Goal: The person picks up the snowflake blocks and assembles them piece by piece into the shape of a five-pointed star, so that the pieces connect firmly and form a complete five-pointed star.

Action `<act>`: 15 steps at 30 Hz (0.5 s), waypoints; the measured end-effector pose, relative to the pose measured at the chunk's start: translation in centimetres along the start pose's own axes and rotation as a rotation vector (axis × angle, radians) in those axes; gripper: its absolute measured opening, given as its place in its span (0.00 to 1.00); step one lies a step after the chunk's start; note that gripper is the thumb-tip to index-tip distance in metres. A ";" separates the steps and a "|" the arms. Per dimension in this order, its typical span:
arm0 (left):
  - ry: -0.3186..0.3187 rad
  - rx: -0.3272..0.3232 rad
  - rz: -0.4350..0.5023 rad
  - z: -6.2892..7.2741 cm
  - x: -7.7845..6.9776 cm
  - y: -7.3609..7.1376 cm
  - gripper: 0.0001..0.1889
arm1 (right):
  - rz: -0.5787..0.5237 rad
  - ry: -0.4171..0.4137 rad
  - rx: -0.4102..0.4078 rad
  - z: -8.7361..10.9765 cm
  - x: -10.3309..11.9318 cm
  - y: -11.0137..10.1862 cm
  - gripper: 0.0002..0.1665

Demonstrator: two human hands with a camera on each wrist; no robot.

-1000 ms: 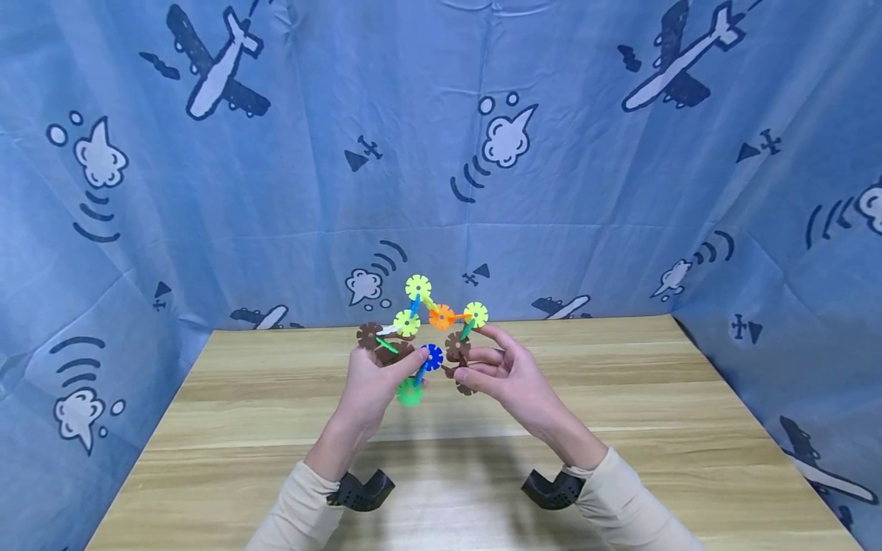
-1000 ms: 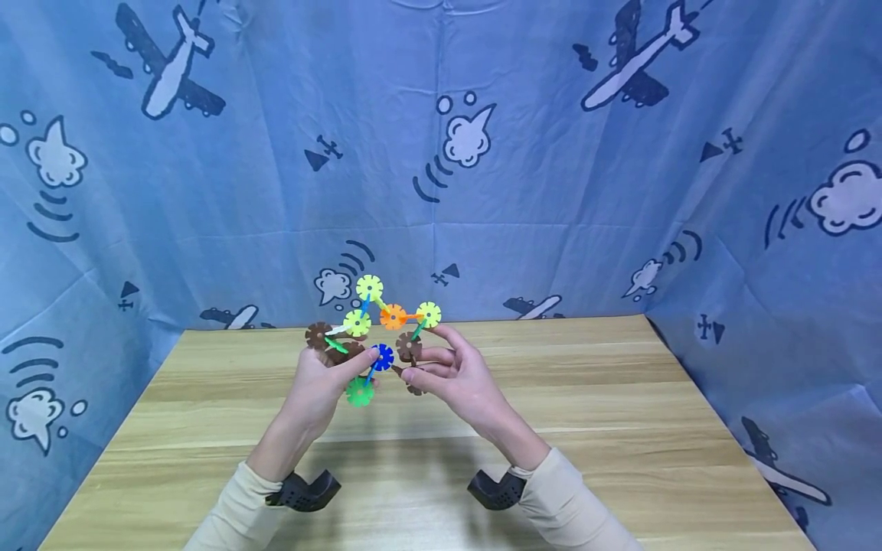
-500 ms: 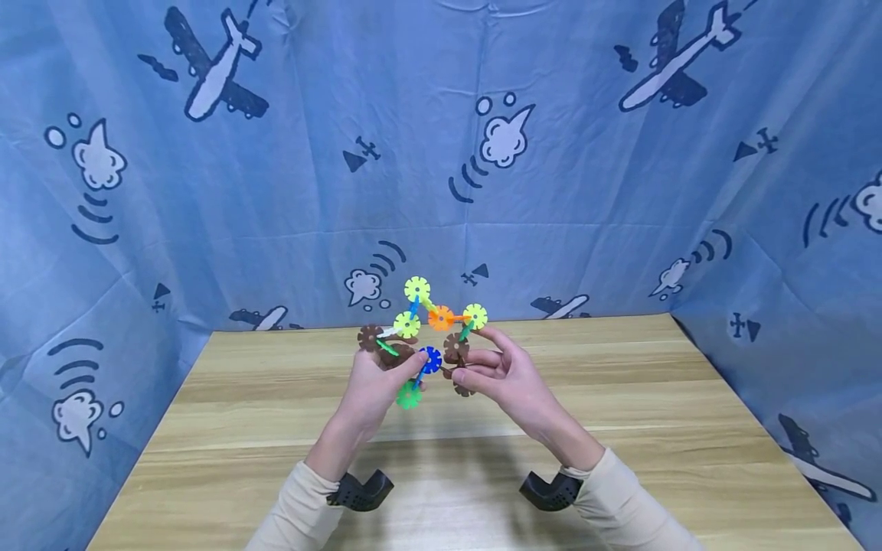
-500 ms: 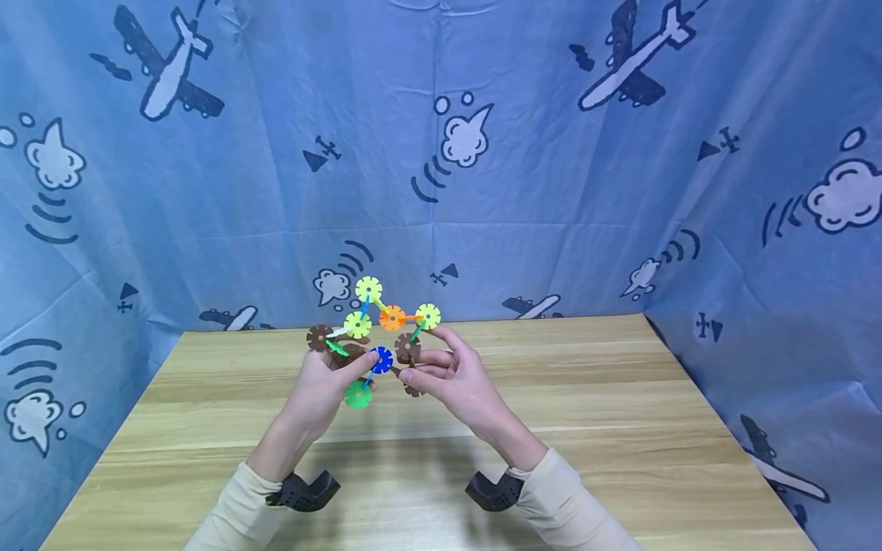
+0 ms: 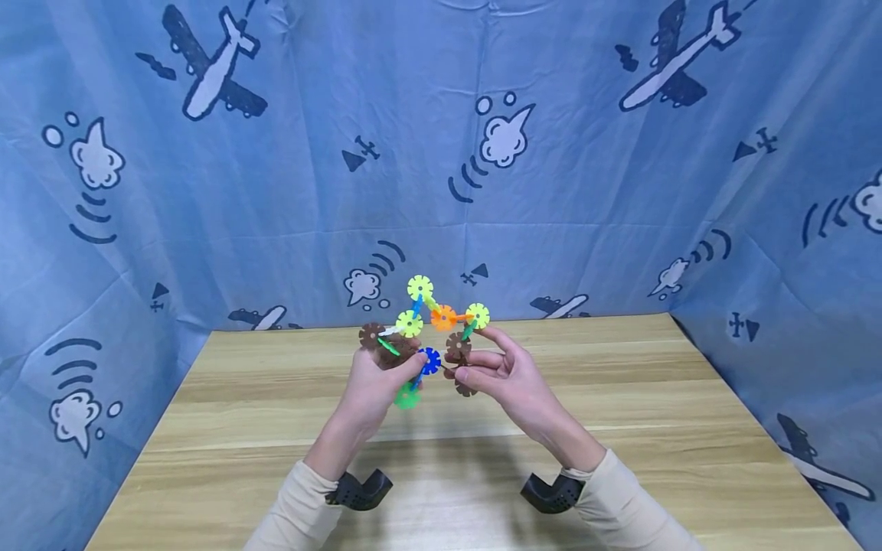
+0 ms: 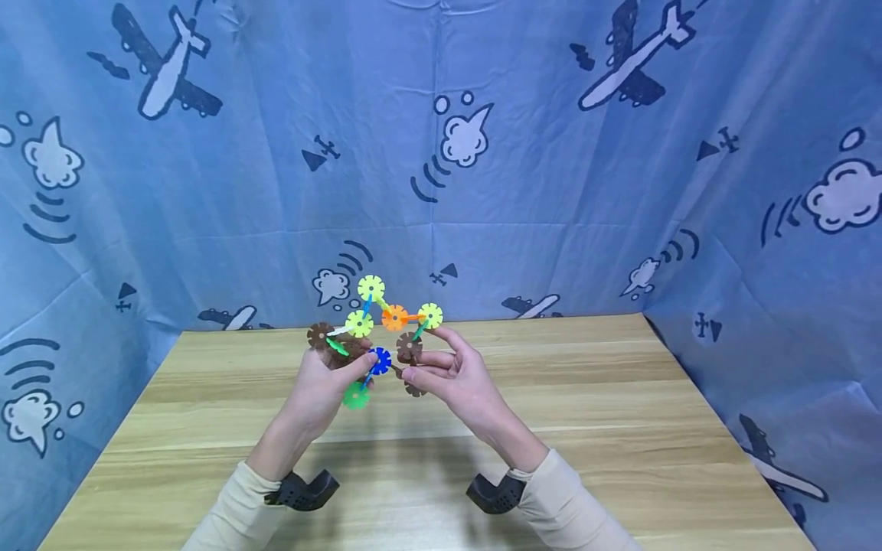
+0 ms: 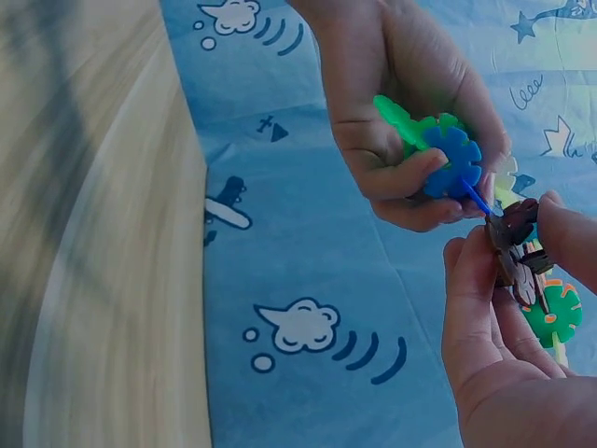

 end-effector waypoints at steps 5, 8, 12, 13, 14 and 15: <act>0.004 0.013 -0.011 0.1 -0.1 -0.1 0.13 | 0.002 0.001 0.007 0.1 0.1 0.0 0.49; 0.003 0.030 -0.004 0.1 -0.1 0.0 0.13 | 0.004 -0.005 0.027 0.2 0.1 0.2 0.49; -0.003 0.045 0.000 0.1 -0.1 0.1 0.15 | 0.009 -0.001 0.026 0.3 0.1 0.2 0.48; -0.007 0.046 0.000 0.2 -0.1 0.1 0.15 | 0.011 -0.001 0.026 0.3 0.1 0.2 0.48; -0.010 0.047 0.000 0.2 -0.1 0.1 0.16 | 0.011 0.001 0.021 0.3 0.0 0.2 0.48; -0.012 0.045 -0.002 0.2 -0.1 0.1 0.16 | 0.009 0.003 0.018 0.3 0.0 0.2 0.47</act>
Point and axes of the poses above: each hand's wrist, its own z-axis away from the middle knuckle, its own y-axis out of the palm, x = y × z, the point moved 10 cm from there along -z, towards the middle knuckle, and after that the axes turned 6 degrees about -z, right-handed, at the moved point
